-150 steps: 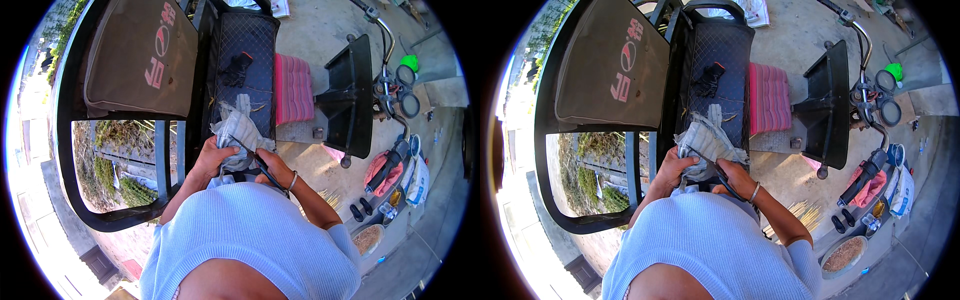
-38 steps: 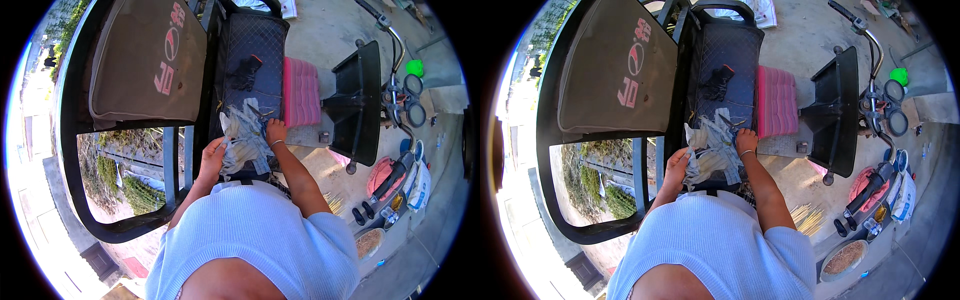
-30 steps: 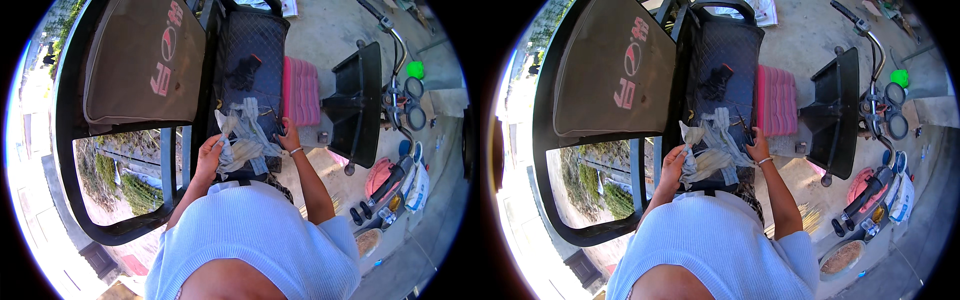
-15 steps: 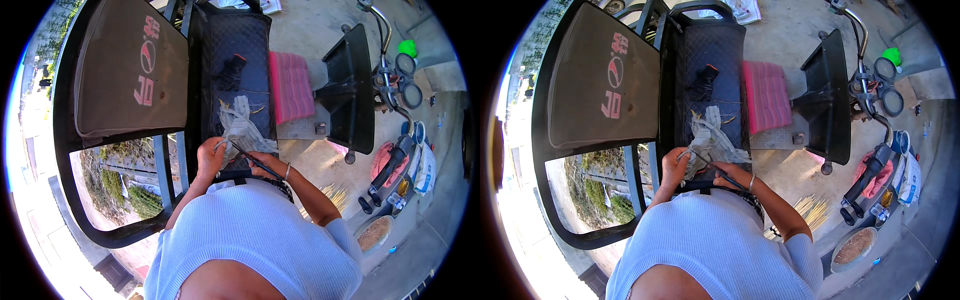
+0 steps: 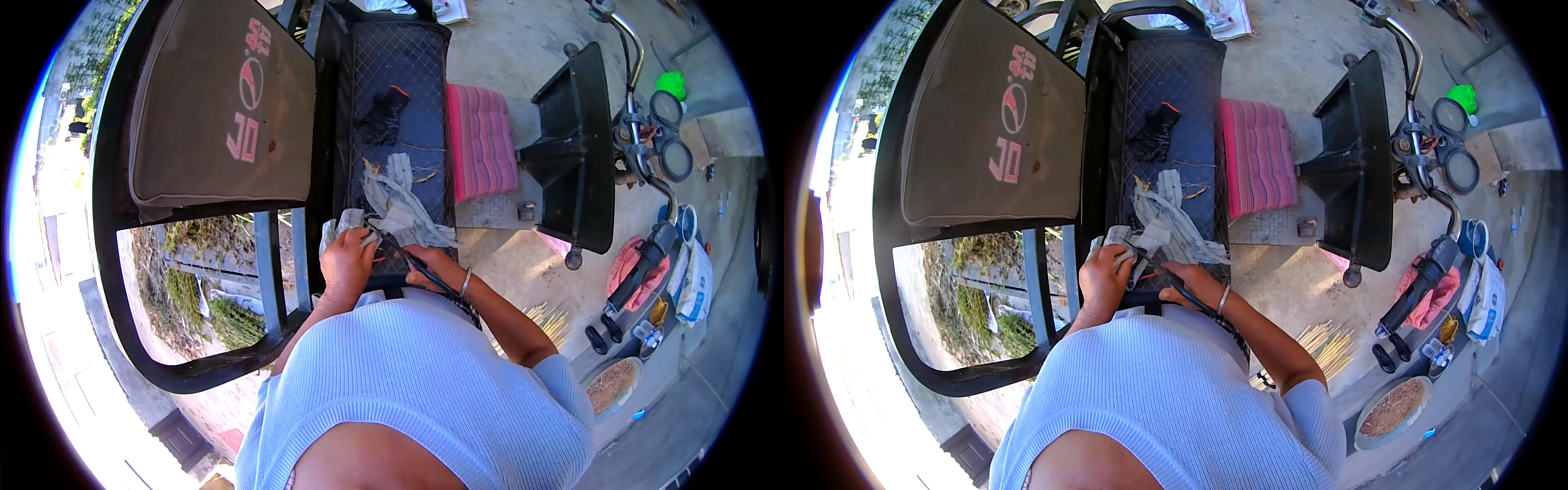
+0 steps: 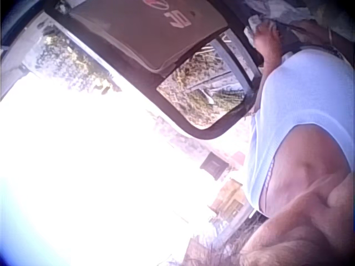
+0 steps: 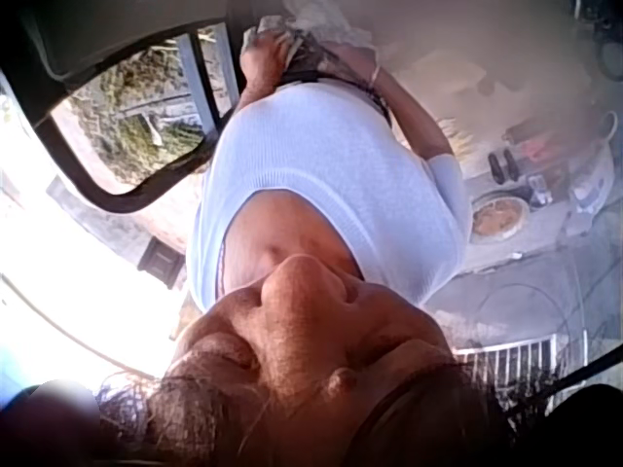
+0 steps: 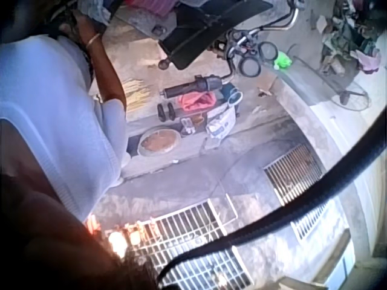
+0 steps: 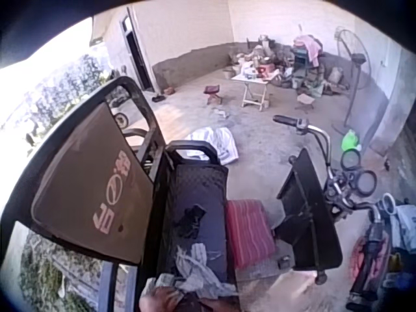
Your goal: The person gathers a bundle of green leafy plants from a cart and ties them together using a white plastic strip. They then move to a scooter seat, pick up a pair of scissors, and cut a piece of light-colored fabric into strips.
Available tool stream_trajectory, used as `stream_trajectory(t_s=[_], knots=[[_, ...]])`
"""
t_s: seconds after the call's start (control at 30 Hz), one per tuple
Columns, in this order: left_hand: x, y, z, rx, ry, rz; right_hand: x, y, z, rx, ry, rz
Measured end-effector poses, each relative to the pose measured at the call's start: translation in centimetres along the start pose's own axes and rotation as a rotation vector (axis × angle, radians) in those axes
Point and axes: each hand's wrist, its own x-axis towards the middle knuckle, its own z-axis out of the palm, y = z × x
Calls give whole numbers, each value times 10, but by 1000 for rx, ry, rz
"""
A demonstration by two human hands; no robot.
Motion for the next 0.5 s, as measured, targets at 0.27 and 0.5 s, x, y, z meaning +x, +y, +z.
stream_trajectory(t_s=[0.27, 0.5], knots=[[3, 5, -8, -127, -44, 34, -1, -6, 3, 88, -2, -52], [3, -3, -3, -139, -60, 123, 0, -12, 0, 126, 35, -62]])
